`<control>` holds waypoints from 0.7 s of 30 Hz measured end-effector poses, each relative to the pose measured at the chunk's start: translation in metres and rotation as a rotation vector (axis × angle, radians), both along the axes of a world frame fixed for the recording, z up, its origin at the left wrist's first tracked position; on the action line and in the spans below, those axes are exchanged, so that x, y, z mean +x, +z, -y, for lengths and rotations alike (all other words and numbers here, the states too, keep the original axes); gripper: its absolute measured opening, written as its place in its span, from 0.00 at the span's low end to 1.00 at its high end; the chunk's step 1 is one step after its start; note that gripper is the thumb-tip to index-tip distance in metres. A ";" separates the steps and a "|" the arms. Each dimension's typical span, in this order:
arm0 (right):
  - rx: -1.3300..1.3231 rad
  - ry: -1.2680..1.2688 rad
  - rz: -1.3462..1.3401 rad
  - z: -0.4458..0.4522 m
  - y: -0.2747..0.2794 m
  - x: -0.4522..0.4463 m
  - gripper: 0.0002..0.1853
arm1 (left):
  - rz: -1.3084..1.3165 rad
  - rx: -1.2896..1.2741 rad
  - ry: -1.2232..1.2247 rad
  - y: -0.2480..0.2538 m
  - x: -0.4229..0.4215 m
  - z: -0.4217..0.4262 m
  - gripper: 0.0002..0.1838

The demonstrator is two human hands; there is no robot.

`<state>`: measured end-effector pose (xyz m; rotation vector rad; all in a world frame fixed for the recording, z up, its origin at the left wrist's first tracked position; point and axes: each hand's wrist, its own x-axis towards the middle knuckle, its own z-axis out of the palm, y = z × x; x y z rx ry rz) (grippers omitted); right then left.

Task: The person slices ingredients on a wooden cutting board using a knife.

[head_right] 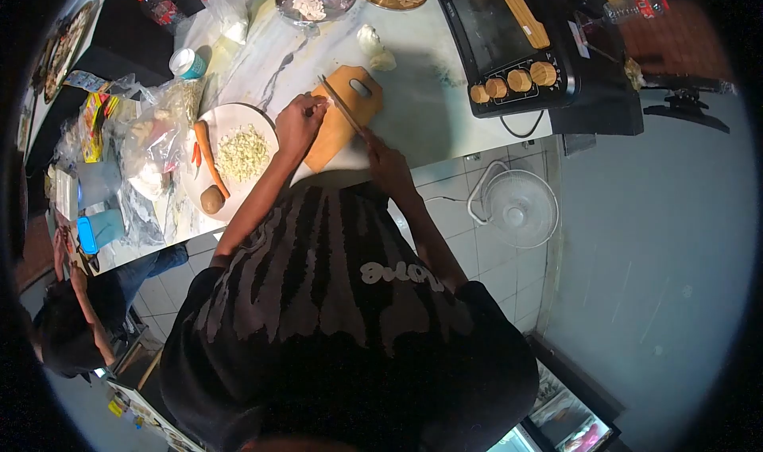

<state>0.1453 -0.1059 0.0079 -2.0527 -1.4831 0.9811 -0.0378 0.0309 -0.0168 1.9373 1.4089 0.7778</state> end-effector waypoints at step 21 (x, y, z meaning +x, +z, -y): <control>0.168 0.256 -0.076 -0.010 -0.006 0.044 0.26 | -0.002 0.132 0.083 0.001 0.025 0.016 0.08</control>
